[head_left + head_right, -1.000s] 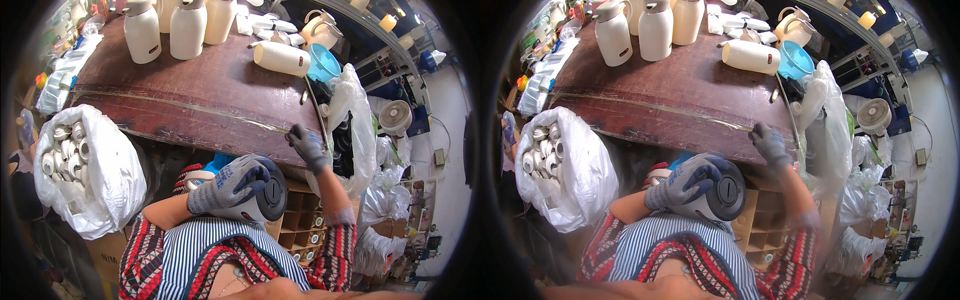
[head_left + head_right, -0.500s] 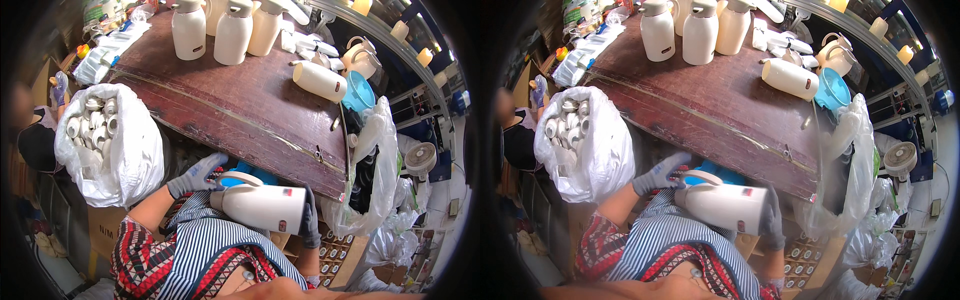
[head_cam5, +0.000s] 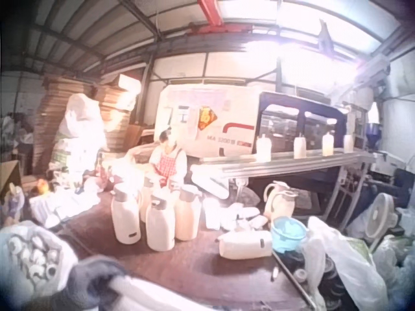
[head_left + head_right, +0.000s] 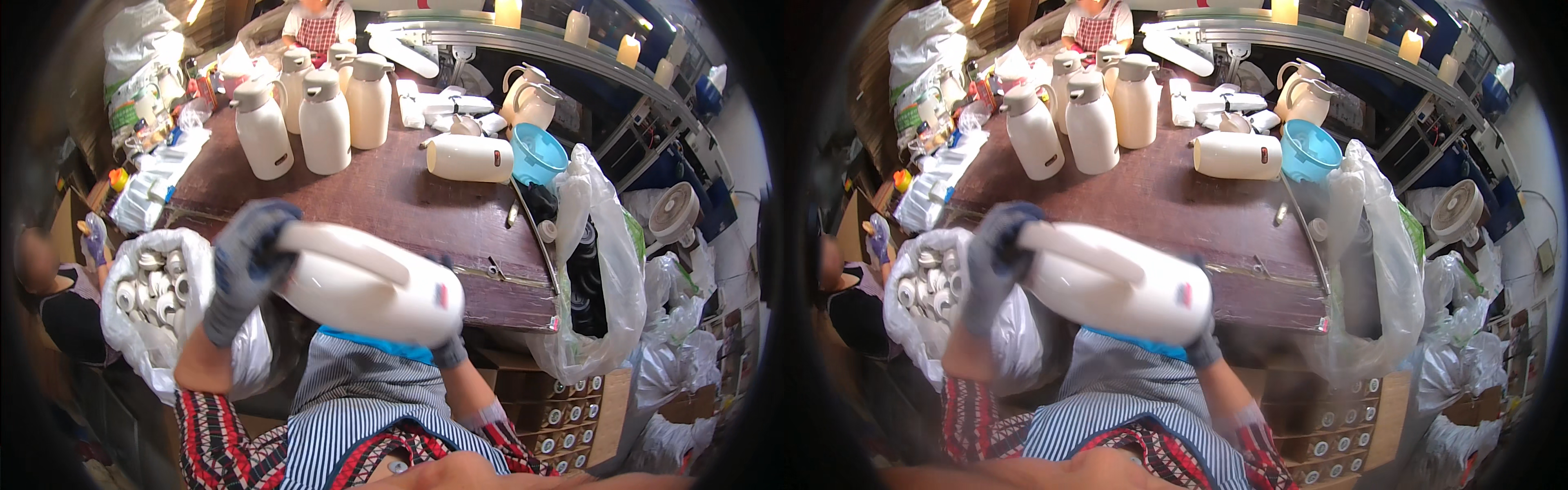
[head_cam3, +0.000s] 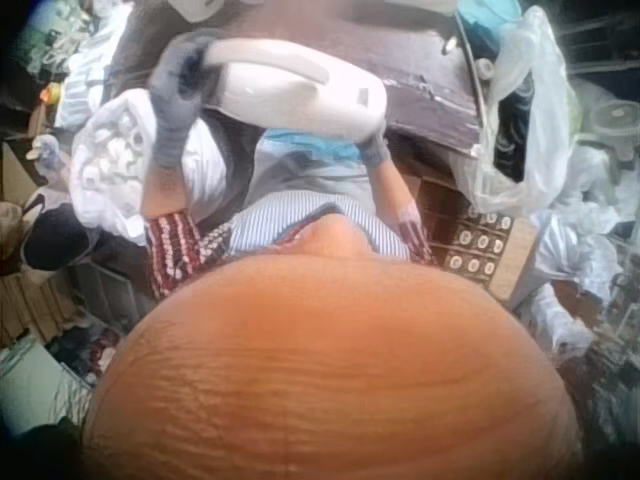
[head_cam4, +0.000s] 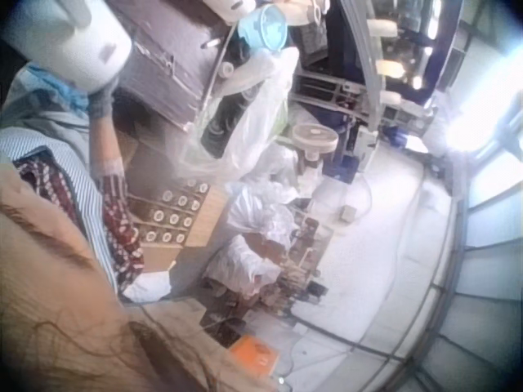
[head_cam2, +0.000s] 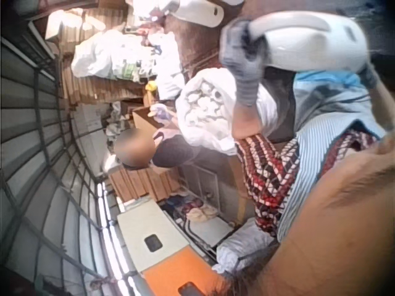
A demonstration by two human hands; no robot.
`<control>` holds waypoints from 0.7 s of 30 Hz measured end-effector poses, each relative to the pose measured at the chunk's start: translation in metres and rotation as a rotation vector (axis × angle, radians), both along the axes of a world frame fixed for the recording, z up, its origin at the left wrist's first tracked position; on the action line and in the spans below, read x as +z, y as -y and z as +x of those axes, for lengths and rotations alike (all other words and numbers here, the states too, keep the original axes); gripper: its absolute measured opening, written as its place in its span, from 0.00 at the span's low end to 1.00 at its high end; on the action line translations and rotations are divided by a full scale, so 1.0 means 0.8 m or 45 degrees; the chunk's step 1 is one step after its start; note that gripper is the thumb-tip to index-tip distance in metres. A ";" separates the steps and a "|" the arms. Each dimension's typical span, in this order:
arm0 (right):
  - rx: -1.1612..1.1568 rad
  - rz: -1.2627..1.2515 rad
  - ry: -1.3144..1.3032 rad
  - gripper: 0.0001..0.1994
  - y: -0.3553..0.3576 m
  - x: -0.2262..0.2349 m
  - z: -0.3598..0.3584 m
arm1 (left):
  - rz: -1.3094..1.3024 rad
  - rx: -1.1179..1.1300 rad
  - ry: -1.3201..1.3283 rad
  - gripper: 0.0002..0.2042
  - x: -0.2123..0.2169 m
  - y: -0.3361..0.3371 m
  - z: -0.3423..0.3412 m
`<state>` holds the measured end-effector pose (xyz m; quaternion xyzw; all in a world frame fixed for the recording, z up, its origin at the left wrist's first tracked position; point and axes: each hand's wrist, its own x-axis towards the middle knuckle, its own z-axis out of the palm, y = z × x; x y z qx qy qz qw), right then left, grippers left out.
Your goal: The person repeatedly picks up white thermos bodies, inserts inner liners, and screws on lids. They handle each unit one at a time, place finished thermoses on the table, and retrieve new parts from a nearby crate.
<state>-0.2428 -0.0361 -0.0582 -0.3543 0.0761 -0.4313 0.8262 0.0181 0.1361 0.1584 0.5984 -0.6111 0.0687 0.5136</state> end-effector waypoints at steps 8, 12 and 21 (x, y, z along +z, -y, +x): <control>-0.784 -0.804 -1.036 0.24 0.227 -0.029 0.065 | 0.678 0.483 1.306 0.14 0.050 0.029 0.171; -1.206 -0.766 -1.340 0.33 0.405 -0.049 0.012 | 0.725 0.613 1.604 0.06 -0.022 0.052 0.304; -0.567 -0.081 -1.105 0.31 0.548 0.016 0.024 | 0.800 1.097 1.834 0.26 -0.025 0.037 0.449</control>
